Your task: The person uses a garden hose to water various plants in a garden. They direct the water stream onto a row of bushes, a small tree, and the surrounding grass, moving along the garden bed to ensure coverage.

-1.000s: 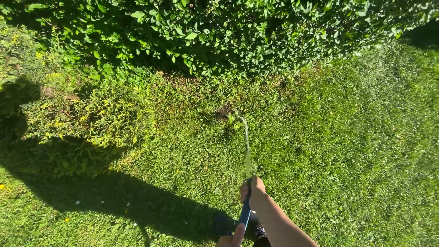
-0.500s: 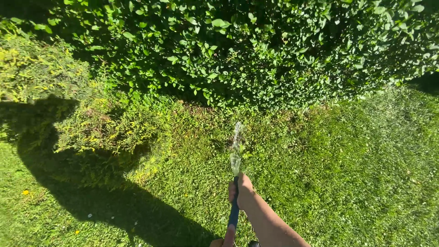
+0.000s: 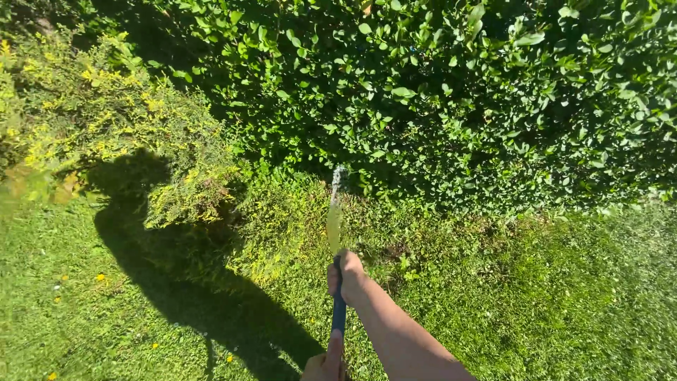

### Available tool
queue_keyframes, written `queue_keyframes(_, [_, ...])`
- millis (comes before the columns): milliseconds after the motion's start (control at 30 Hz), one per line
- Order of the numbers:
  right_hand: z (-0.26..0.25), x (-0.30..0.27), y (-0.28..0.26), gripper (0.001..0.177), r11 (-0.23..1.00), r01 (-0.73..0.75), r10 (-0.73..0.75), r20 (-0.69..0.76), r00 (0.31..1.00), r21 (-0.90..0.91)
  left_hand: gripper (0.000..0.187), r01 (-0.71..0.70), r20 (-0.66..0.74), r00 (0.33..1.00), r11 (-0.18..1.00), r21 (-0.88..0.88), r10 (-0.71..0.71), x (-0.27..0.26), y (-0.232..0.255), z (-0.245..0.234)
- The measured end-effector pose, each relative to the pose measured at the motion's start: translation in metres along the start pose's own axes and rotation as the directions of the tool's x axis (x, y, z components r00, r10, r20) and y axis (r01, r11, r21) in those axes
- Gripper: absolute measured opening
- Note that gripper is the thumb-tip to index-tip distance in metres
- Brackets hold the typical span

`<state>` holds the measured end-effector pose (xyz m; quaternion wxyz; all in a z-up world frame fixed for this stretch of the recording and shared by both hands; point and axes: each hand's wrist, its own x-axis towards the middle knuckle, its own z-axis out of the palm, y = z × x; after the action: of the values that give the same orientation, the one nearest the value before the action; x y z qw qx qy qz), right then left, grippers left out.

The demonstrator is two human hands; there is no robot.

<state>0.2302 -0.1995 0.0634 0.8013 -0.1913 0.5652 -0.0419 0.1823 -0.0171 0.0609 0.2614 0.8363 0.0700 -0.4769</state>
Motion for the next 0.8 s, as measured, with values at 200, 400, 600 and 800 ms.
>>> queue_keyframes(200, [0.035, 0.002, 0.021, 0.055, 0.991, -0.066, 0.075, 0.076, 0.994, -0.12, 0.082, 0.061, -0.114, 0.991, 0.992, -0.109, -0.073, -0.009, -0.007, -0.015])
queue_keyframes(400, [0.039, 0.004, 0.012, 0.06, 0.966, -0.196, 0.212, 0.08, 0.974, -0.169, 0.086, 0.103, -0.054, 0.993, 0.991, -0.088, -0.108, 0.026, -0.019, 0.003])
queue_keyframes(600, [0.006, -0.012, -0.032, 0.061, 0.951, -0.148, 0.175, 0.076, 0.982, -0.273, 0.086, 0.138, -0.105, 0.984, 0.989, -0.059, -0.144, -0.005, 0.022, 0.051])
queue_keyframes(800, [-0.024, -0.004, -0.051, 0.066, 0.94, -0.137, 0.205, 0.195, 0.959, -0.312, 0.086, 0.042, -0.081, 0.996, 0.998, -0.052, -0.046, -0.035, 0.04, 0.087])
